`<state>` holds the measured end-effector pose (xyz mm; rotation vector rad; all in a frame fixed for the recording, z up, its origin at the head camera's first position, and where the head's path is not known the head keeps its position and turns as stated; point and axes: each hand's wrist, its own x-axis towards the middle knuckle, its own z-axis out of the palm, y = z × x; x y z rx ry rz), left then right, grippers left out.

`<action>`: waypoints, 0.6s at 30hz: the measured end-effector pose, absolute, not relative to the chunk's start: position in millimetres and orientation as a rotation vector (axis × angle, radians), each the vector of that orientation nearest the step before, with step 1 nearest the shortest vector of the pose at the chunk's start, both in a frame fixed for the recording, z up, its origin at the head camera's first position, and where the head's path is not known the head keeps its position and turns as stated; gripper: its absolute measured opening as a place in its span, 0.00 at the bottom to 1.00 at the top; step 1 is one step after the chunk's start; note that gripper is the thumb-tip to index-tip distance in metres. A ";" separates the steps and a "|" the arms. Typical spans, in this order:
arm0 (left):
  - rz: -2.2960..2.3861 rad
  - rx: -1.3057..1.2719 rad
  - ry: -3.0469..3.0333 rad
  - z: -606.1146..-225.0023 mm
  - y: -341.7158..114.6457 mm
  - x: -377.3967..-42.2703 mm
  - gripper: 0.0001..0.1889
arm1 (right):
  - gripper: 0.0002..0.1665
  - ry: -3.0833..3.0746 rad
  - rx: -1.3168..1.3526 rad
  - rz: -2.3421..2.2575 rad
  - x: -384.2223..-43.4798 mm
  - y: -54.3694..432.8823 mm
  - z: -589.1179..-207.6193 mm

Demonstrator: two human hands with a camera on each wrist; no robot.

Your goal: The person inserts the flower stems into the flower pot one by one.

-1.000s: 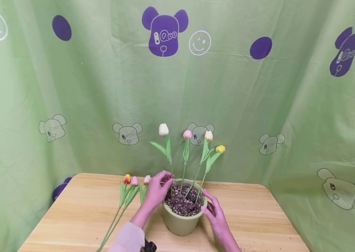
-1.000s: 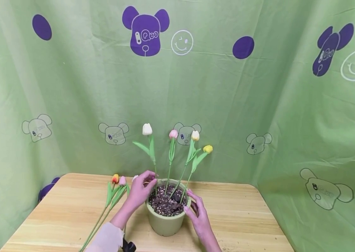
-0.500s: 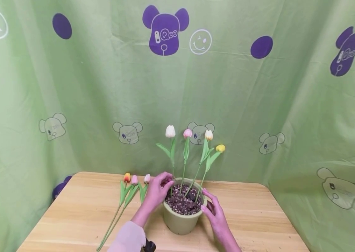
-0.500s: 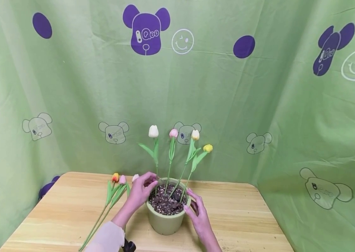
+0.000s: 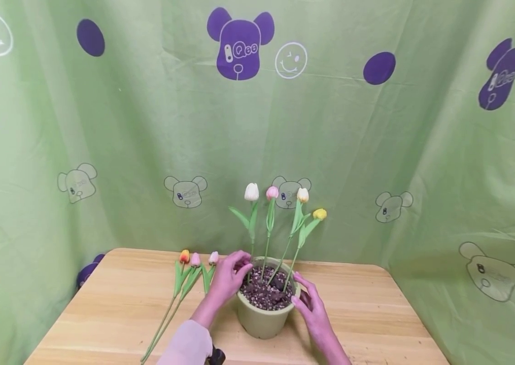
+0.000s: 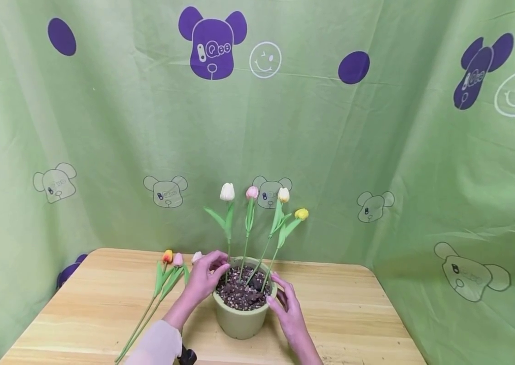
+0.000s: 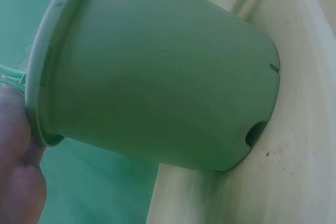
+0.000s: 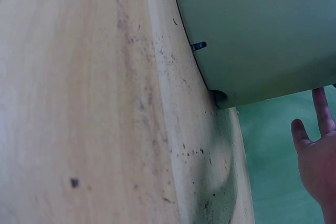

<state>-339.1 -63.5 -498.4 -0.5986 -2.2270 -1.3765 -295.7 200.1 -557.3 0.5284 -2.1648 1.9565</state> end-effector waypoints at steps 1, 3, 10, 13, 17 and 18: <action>-1.366 -0.605 -2.228 -498.2 -63.8 -339.2 0.09 | 0.31 -2.167 0.535 1.953 -296.0 200.1 -557.2; -1.346 -0.614 -2.235 -497.9 -64.3 -340.0 0.09 | 0.31 -2.172 0.521 1.959 -296.0 199.9 -556.0; -1.283 -0.624 -2.248 -498.0 -64.4 -339.5 0.07 | 0.31 -2.209 0.467 1.937 -294.7 199.3 -553.0; -1.282 -0.614 -2.259 -498.2 -64.7 -337.8 0.07 | 0.31 -2.213 0.476 1.933 -294.6 198.9 -553.6; -1.283 -0.607 -2.275 -497.4 -64.1 -336.5 0.07 | 0.31 -2.210 0.476 1.939 -295.0 199.2 -554.6; -1.284 -0.612 -2.276 -497.4 -63.8 -336.4 0.07 | 0.31 -2.207 0.477 1.933 -294.8 199.4 -554.9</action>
